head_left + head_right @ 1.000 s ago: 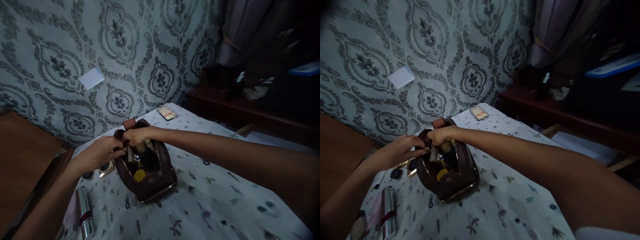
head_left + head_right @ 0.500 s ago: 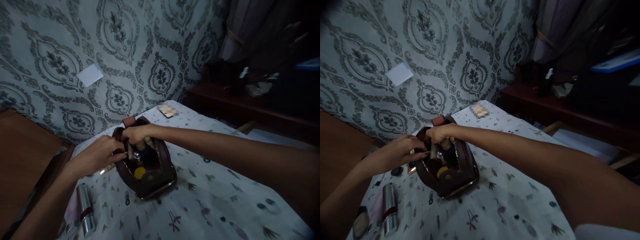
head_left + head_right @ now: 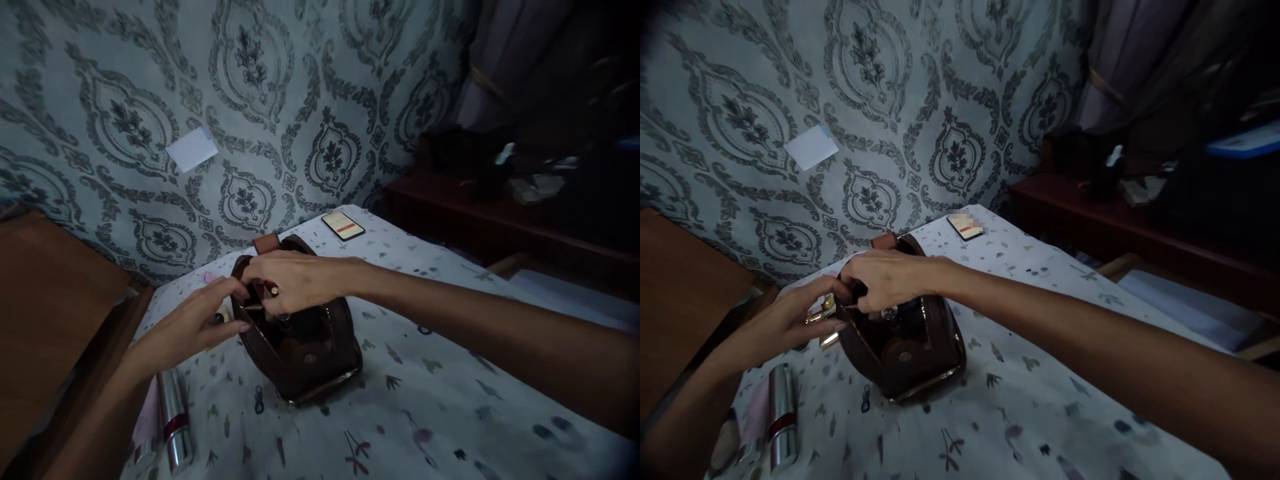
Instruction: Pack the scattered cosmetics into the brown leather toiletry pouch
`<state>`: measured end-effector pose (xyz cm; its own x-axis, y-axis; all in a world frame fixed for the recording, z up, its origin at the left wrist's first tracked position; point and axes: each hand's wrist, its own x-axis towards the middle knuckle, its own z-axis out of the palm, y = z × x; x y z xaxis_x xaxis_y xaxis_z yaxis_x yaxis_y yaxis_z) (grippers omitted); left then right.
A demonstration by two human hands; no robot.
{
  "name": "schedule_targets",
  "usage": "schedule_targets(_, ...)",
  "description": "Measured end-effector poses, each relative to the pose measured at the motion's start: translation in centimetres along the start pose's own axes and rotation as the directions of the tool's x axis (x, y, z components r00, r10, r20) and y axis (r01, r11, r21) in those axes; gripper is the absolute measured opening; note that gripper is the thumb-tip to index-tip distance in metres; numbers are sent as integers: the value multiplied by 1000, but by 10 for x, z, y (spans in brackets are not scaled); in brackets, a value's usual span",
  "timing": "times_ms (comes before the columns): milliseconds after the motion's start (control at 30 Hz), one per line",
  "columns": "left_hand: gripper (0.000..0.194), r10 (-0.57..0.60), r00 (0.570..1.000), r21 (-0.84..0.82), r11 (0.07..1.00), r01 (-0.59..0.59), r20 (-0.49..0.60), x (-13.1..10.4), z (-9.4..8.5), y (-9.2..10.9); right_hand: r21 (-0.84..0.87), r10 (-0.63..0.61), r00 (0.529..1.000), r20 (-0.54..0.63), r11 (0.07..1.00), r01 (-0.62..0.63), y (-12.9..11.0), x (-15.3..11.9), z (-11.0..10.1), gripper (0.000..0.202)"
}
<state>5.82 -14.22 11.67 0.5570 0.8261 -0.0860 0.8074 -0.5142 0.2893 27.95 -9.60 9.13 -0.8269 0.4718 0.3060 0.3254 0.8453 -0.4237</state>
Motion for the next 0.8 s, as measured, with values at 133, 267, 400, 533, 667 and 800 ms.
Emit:
schedule_targets(133, 28, -13, 998, -64, 998, 9, -68, -4, 8, -5, 34, 135, 988, -71, 991, -133, -5, -5, 13, 21)
schedule_targets(267, 30, 8, 993, -100, 995, -19, -114, -5, 13, -12, 22, 133, 988, -83, 991, -132, -2, 2, 28, 12)
schedule_targets(400, 32, 25, 989, -137, 990, -45, -145, -5, 15, -16, -113, 84, 995, 53, 991, -78, -5, 5, 32, 14)
schedule_targets(533, 32, 21, 986, -185, 981, -53, -168, -5, 17, -17, -227, 155, 974, 165, 967, -115, -11, 7, 34, 22)
schedule_targets(667, 31, 31, 983, -207, 976, -68, -178, -5, 18, -18, -259, 155, 975, 160, 960, -110, -11, 10, 39, 20)
schedule_targets(800, 30, 42, 981, -211, 974, -82, -187, -6, 20, -21, -280, 162, 979, 122, 952, -123, -12, 12, 43, 17)
